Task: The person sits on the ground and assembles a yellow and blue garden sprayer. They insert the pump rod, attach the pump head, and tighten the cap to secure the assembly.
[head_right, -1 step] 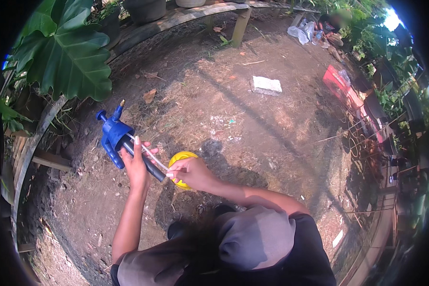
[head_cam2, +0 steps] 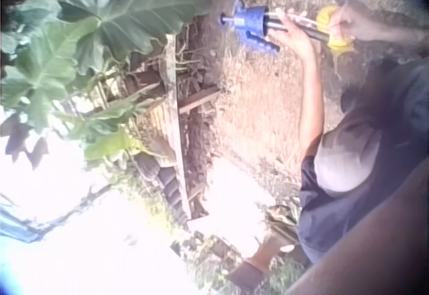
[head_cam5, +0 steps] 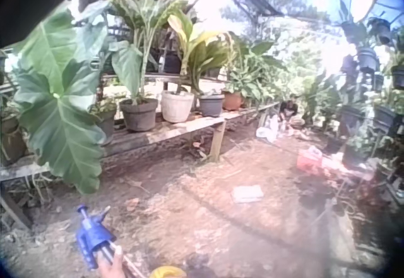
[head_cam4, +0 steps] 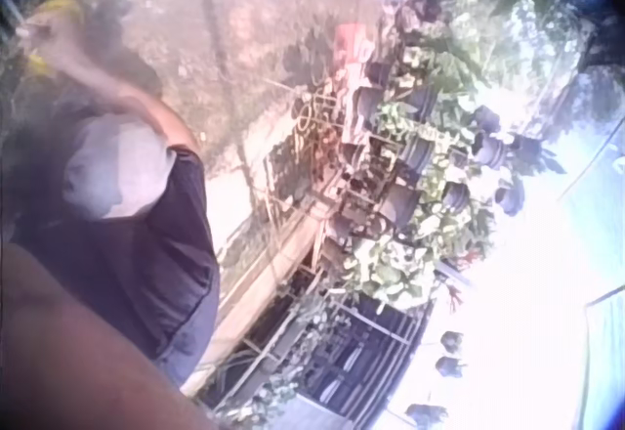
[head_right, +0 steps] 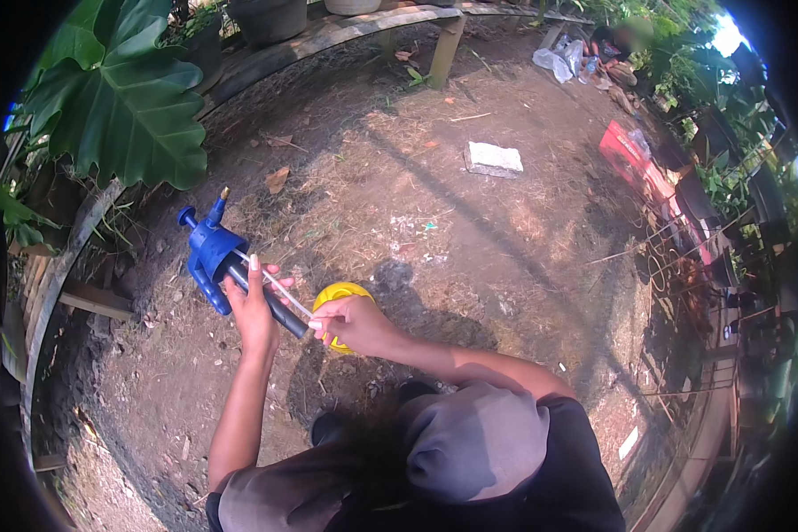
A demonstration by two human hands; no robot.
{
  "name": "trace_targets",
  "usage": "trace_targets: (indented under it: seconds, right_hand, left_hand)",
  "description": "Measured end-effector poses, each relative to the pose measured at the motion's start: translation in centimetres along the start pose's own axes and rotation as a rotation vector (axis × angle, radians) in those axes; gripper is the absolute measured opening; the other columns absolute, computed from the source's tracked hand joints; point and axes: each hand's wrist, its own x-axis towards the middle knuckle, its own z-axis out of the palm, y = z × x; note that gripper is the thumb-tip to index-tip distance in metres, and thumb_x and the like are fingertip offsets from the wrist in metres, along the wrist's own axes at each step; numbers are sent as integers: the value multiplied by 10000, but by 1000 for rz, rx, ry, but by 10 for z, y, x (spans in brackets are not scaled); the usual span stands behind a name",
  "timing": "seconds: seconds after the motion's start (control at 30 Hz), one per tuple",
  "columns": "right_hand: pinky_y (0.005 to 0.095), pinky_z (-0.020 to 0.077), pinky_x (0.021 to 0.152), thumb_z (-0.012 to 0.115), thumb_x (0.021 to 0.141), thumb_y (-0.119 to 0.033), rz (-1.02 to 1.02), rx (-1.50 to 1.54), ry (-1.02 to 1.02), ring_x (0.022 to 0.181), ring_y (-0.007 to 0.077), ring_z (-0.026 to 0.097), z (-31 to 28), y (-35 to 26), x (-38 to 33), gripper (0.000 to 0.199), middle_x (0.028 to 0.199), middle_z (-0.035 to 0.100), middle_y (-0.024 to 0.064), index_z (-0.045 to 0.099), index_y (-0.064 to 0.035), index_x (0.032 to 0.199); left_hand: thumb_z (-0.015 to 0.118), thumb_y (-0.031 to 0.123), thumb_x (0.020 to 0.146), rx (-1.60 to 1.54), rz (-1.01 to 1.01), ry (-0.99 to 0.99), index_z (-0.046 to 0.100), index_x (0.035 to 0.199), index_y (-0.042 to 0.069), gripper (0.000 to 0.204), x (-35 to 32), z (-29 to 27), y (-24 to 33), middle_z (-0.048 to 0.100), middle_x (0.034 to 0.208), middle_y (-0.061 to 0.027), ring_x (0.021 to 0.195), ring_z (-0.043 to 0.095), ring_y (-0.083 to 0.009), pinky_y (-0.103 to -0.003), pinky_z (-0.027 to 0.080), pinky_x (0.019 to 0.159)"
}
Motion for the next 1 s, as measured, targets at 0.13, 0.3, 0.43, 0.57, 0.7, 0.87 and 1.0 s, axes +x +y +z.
trace_targets:
  seconds: [0.13,0.3,0.43,0.57,0.7,0.87,1.0]
  right_hand:
    - [248,527,589,599,963,-85,40,132,-15,709,101,679,-10,-7,3,172,860,715,72,684,16,1073]
    - [238,495,528,602,973,-129,42,14,25,657,89,650,-15,-12,6,166,823,691,44,679,-8,1057]
    - [233,483,539,623,965,-155,5,-6,61,631,68,606,-7,-17,8,158,815,663,16,669,-19,1031]
    - [215,456,604,563,979,-125,-262,-79,247,650,55,563,-1,-6,21,159,781,650,37,657,-11,1037]
    - [205,412,550,556,1001,-157,195,656,-4,589,42,475,-4,-12,14,189,714,579,5,653,5,1023]
    - [203,387,500,572,1000,-179,-158,241,201,565,43,462,10,-8,23,200,701,582,0,662,-5,1043]
    - [218,397,509,596,985,-166,-181,41,270,585,48,500,7,-12,18,193,719,614,6,681,3,949]
  left_hand:
    - [576,288,1002,22,31,11,392,1184,84,330,0,3,-6,617,884,-85,680,689,-189,-267,511,466]
    - [584,256,999,-12,57,2,401,1140,82,289,6,3,-2,594,826,-63,521,578,-123,-251,489,452]
    - [585,222,997,60,11,-43,411,1123,90,252,6,-3,-14,583,795,-51,486,536,-106,-244,480,454]
    - [584,270,1000,207,106,-49,340,1277,39,436,-18,20,-25,515,849,-47,577,525,-78,-236,452,475]
    - [432,342,1058,405,197,-49,392,1210,33,347,-17,15,-30,466,858,-36,705,477,-96,-273,431,603]
    - [369,346,1075,275,139,-18,424,1153,46,316,-10,11,-41,453,844,-29,790,465,-111,-295,407,710]
    - [373,335,1074,307,109,-62,415,1174,52,303,-24,17,-29,473,845,-39,742,486,-112,-291,427,664]
